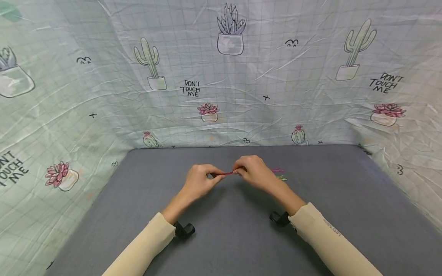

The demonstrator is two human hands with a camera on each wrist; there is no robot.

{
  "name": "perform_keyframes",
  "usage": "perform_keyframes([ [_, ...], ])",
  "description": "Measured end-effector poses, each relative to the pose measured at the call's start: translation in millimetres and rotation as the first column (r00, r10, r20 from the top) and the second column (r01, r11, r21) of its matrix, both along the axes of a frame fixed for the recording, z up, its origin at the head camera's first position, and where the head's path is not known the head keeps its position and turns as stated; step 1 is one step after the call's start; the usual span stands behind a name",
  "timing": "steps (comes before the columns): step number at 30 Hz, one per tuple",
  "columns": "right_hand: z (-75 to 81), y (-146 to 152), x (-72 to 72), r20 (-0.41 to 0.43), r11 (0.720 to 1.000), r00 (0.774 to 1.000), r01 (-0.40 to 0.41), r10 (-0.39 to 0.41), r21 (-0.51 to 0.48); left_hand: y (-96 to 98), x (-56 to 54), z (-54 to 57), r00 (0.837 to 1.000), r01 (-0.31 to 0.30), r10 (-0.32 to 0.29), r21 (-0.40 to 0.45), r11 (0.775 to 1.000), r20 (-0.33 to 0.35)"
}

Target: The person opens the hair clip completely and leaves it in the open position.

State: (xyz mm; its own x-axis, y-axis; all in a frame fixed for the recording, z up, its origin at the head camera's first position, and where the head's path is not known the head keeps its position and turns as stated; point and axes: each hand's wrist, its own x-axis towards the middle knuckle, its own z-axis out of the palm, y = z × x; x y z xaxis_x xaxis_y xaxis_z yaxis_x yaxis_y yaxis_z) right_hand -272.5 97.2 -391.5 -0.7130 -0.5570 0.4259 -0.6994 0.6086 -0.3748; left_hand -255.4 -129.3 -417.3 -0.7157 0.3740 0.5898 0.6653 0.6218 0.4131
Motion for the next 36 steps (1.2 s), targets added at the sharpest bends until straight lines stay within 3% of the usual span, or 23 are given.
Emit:
perform_keyframes([
  [6,1.7,14.4,16.7,-0.07,1.0,0.998,-0.005,0.004,-0.014,10.1,9.6,2.6,0.998,0.057,-0.057,-0.017,0.998,-0.034],
  [16,-1.5,31.7,38.0,-0.061,0.998,0.998,0.009,-0.013,-0.062,22.8,16.7,3.5,0.99,0.117,-0.116,0.011,0.993,-0.08],
  [25,-11.1,41.8,45.6,0.007,0.993,1.0,0.005,-0.004,-0.121,29.5,19.7,-0.9,0.991,0.133,-0.132,0.068,0.989,-0.016],
  [36,-21.4,43.6,43.0,0.119,0.972,0.992,-0.016,0.045,-0.236,32.5,18.8,-6.4,0.987,0.127,-0.14,0.148,0.981,0.084],
])
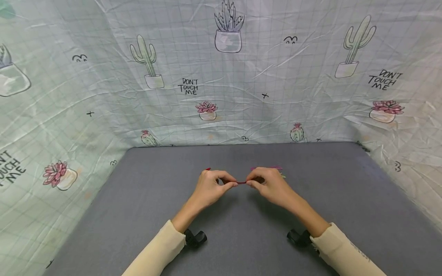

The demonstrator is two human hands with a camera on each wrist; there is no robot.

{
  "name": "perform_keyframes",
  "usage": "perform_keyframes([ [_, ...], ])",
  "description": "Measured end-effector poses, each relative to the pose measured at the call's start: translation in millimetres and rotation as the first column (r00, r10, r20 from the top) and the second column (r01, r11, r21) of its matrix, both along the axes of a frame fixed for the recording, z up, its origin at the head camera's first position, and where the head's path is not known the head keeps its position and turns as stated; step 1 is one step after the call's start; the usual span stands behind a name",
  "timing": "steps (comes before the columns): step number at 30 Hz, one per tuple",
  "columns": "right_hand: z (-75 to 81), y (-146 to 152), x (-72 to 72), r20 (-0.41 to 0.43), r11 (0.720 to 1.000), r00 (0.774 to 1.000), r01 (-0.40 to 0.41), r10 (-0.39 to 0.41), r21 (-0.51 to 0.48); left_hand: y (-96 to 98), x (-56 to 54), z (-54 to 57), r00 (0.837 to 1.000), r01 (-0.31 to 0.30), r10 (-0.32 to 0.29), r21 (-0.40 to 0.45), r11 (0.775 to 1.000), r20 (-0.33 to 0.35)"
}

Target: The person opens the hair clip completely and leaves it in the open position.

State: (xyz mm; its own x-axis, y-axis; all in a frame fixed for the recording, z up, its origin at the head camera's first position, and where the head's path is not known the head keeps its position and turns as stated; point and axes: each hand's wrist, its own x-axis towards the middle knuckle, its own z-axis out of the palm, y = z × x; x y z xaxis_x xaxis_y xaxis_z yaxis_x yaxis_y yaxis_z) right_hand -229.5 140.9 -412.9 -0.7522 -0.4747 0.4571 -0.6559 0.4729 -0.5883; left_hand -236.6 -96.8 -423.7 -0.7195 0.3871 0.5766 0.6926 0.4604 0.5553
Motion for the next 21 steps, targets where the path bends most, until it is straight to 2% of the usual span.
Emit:
perform_keyframes([
  [9,-3.0,-1.1,-1.4,-0.004,0.999,1.0,-0.003,0.003,-0.051,1.5,-0.3,-4.7,0.997,0.009,-0.013,0.051,0.999,0.072],
  [21,-8.6,2.7,-4.9,-0.017,0.991,0.999,-0.044,0.042,-0.125,1.0,-1.6,-7.8,0.997,0.024,-0.028,0.049,0.998,0.07],
])
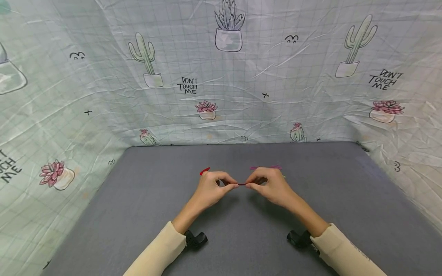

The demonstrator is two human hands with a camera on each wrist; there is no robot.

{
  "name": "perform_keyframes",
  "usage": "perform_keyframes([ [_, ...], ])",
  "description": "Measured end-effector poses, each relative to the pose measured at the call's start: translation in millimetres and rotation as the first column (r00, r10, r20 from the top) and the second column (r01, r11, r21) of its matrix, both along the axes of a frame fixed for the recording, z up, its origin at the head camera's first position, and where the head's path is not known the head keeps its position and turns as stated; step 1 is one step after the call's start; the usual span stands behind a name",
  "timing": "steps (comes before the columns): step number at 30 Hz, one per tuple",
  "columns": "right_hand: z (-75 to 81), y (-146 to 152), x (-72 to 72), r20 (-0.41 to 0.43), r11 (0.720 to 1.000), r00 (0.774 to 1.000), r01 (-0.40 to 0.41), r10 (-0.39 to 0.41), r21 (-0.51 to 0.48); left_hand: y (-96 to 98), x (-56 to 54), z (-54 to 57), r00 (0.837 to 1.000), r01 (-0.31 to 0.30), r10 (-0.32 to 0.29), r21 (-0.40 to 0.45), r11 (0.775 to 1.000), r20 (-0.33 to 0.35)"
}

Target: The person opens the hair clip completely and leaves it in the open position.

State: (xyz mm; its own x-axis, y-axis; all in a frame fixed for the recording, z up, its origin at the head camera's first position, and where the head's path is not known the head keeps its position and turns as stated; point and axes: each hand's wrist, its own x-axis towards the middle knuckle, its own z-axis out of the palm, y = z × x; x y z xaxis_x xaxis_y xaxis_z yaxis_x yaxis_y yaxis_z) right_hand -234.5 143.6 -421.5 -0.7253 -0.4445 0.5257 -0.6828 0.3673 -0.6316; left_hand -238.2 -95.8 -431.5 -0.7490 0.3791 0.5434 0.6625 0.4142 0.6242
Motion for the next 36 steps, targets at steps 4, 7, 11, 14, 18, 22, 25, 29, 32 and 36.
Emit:
perform_keyframes([
  [4,-2.7,-0.2,-1.5,-0.025,1.0,1.0,-0.014,0.014,-0.022,-1.9,0.0,-1.8,1.0,0.004,-0.004,0.004,1.0,0.005],
  [7,-4.6,-0.5,-1.9,-0.035,0.999,0.999,-0.022,0.021,-0.024,-2.6,0.3,-3.5,1.0,0.005,-0.005,0.003,1.0,0.009],
  [11,-6.3,0.3,-1.6,-0.033,1.0,0.999,-0.026,0.026,-0.017,-2.3,1.1,-5.0,1.0,0.012,-0.012,0.0,1.0,0.003],
  [14,-6.1,0.5,-0.8,-0.028,0.999,0.999,-0.032,0.031,-0.016,-2.1,1.2,-4.9,1.0,0.021,-0.021,0.001,1.0,-0.001],
  [18,-5.4,0.1,0.2,-0.039,0.999,0.998,-0.051,0.051,-0.013,-2.5,1.0,-3.2,1.0,0.027,-0.027,0.023,0.999,0.007],
  [22,-3.8,-0.2,0.3,-0.052,0.998,0.997,-0.055,0.054,-0.014,-2.8,1.5,-0.5,1.0,0.024,-0.024,0.025,0.999,0.014],
  [25,-3.1,-0.4,0.5,-0.05,0.999,0.997,-0.052,0.051,-0.016,-2.7,2.3,1.0,1.0,0.021,-0.021,0.013,1.0,0.013],
  [29,-5.5,-0.3,-0.1,-0.052,0.998,0.997,-0.058,0.057,-0.016,-3.2,2.6,0.7,1.0,0.021,-0.021,0.01,1.0,0.009],
  [32,-8.2,-0.4,-1.2,-0.066,0.997,0.995,-0.072,0.07,-0.026,-3.7,2.6,-0.8,1.0,0.027,-0.027,0.014,1.0,-0.002],
  [36,-10.2,-1.0,-1.8,-0.084,0.995,0.993,-0.085,0.081,-0.045,-3.6,2.5,-2.9,0.999,0.037,-0.036,0.021,0.999,-0.027],
])
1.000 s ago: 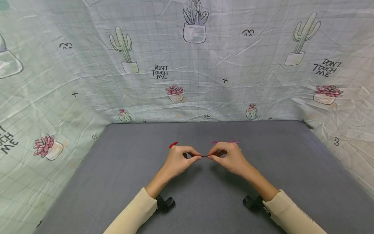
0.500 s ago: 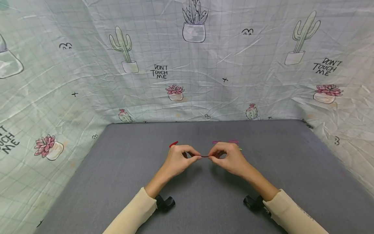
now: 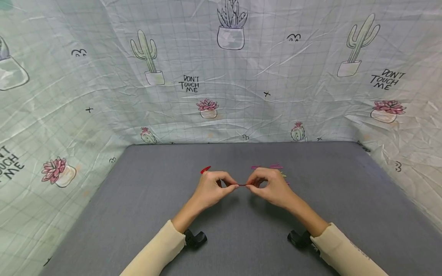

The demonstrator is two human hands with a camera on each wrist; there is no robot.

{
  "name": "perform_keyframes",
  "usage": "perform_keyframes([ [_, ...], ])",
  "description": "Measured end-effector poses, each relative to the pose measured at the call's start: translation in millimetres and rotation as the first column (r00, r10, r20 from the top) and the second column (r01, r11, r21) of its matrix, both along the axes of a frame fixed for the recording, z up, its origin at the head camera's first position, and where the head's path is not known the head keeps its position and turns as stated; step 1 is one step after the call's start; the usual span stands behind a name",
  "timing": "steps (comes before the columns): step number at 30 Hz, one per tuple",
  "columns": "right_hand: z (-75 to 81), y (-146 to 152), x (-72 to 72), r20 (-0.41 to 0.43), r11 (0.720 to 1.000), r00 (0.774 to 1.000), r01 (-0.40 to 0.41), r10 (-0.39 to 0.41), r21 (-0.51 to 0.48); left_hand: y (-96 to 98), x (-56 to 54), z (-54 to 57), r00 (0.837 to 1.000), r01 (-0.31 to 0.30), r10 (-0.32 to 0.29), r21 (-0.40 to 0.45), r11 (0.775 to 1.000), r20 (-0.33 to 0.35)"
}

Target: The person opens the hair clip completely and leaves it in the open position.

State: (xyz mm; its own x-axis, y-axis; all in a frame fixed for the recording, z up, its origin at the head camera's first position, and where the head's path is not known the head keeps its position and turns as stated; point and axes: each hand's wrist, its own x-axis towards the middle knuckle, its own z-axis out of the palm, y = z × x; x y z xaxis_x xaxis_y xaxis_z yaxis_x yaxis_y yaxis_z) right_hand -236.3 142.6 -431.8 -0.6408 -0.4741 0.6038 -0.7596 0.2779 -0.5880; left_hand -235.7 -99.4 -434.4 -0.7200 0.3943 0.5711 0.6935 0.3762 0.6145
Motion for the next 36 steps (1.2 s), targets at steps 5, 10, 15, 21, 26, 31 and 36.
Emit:
perform_keyframes([
  [5,-0.8,0.1,-0.5,-0.014,1.0,1.0,-0.012,0.012,-0.025,1.3,-1.7,-2.0,0.999,0.011,-0.011,-0.003,1.0,-0.036],
  [10,-0.5,0.1,0.2,-0.002,1.0,1.0,-0.01,0.01,-0.022,1.9,-1.7,-2.5,0.998,0.018,-0.019,-0.016,1.0,-0.059],
  [15,-0.2,-1.1,1.5,0.022,1.0,1.0,0.009,-0.009,-0.018,1.6,-1.3,-2.1,0.998,0.025,-0.026,-0.019,1.0,-0.059],
  [21,1.5,-3.5,1.0,0.017,1.0,1.0,0.008,-0.007,-0.026,-0.2,-2.9,-1.2,0.998,0.037,-0.037,-0.006,0.999,-0.057],
  [26,2.0,-4.3,0.1,0.017,1.0,1.0,0.006,-0.005,-0.025,-1.9,-4.7,-0.4,0.998,0.047,-0.047,0.0,0.999,-0.044],
  [31,1.9,-4.2,-1.0,0.025,1.0,1.0,0.005,-0.004,-0.025,-2.8,-6.0,0.5,0.998,0.042,-0.041,0.003,0.999,-0.055],
  [36,2.8,-4.4,-1.4,0.029,1.0,1.0,0.004,-0.003,-0.029,-2.8,-6.5,0.5,0.997,0.034,-0.033,0.009,0.999,-0.066],
])
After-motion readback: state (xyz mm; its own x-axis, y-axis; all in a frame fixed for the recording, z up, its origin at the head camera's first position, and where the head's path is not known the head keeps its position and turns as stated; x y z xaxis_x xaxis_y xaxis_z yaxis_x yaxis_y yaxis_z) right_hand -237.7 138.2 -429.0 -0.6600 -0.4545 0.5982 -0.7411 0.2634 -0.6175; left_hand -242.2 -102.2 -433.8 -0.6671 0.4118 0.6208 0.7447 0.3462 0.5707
